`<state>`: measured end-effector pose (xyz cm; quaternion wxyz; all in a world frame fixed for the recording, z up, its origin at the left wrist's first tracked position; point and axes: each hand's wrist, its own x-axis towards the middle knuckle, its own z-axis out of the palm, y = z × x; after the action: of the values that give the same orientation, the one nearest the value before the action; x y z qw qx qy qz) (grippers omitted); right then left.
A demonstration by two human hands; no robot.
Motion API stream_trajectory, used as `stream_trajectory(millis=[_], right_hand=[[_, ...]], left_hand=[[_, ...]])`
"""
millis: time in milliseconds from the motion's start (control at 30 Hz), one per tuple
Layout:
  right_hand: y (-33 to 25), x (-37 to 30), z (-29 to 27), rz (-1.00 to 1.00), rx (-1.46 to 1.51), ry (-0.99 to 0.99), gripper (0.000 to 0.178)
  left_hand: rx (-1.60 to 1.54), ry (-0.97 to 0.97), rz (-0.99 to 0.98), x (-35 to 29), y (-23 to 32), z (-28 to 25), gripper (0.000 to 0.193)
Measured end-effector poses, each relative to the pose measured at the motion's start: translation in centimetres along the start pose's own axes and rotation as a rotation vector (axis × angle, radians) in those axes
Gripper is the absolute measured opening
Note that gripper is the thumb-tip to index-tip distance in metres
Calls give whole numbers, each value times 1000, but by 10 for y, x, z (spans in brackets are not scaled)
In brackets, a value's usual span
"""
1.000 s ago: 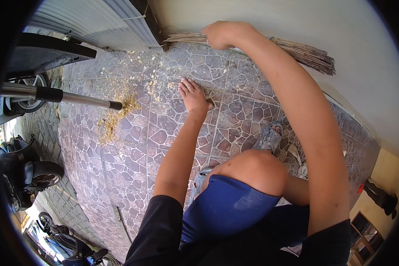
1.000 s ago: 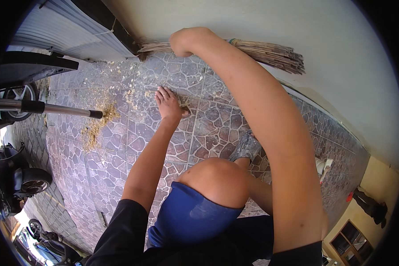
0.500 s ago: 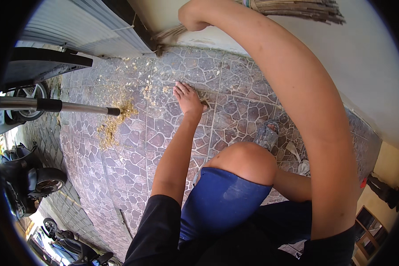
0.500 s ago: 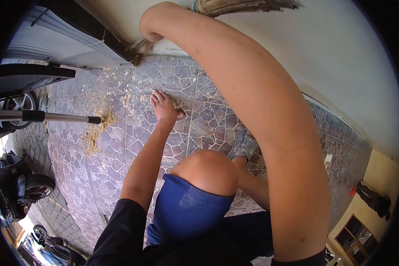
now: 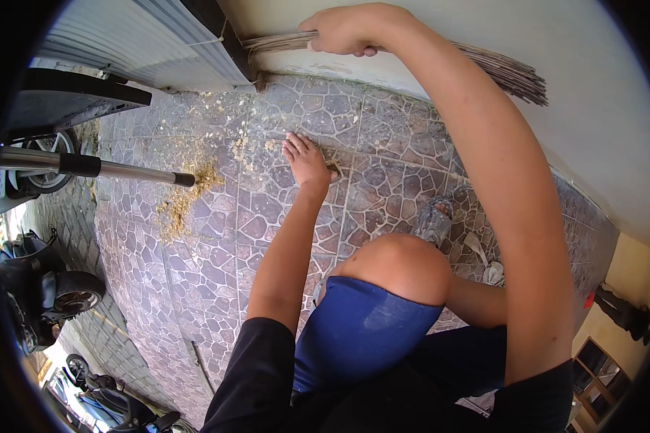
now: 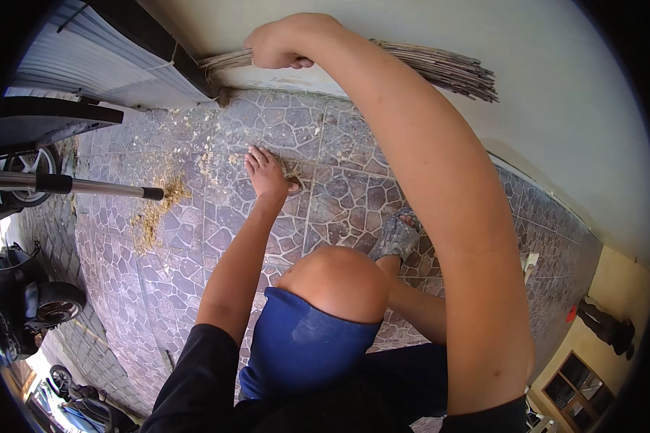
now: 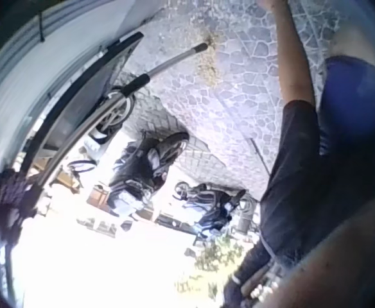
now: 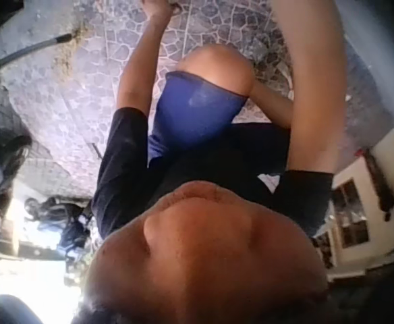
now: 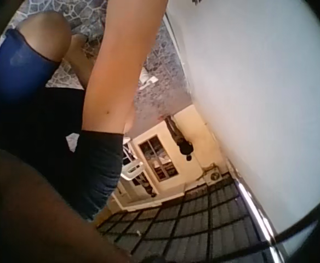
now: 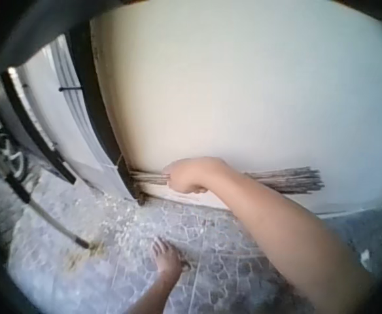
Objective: Sweeping wood shavings or wall debris from the edge of a floor and wall using a small hand broom.
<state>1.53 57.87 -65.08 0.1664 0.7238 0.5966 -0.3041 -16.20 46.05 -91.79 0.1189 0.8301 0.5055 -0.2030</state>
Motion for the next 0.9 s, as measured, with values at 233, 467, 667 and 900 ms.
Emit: stream_trajectory(millis=[233, 467, 667, 900], right_hand=[[18, 14, 34, 43, -337, -53, 55], [64, -53, 124, -22, 162, 212, 47], [16, -81, 241, -122, 283, 233, 53], [21, -80, 292, 30, 473, 287, 57]], left_hand=[[-28, -12, 5, 3, 9, 0, 131], [-84, -18, -40, -6, -4, -10, 132], [-190, 102, -69, -38, -17, 16, 126], [-274, 114, -125, -104, -38, 39, 130]])
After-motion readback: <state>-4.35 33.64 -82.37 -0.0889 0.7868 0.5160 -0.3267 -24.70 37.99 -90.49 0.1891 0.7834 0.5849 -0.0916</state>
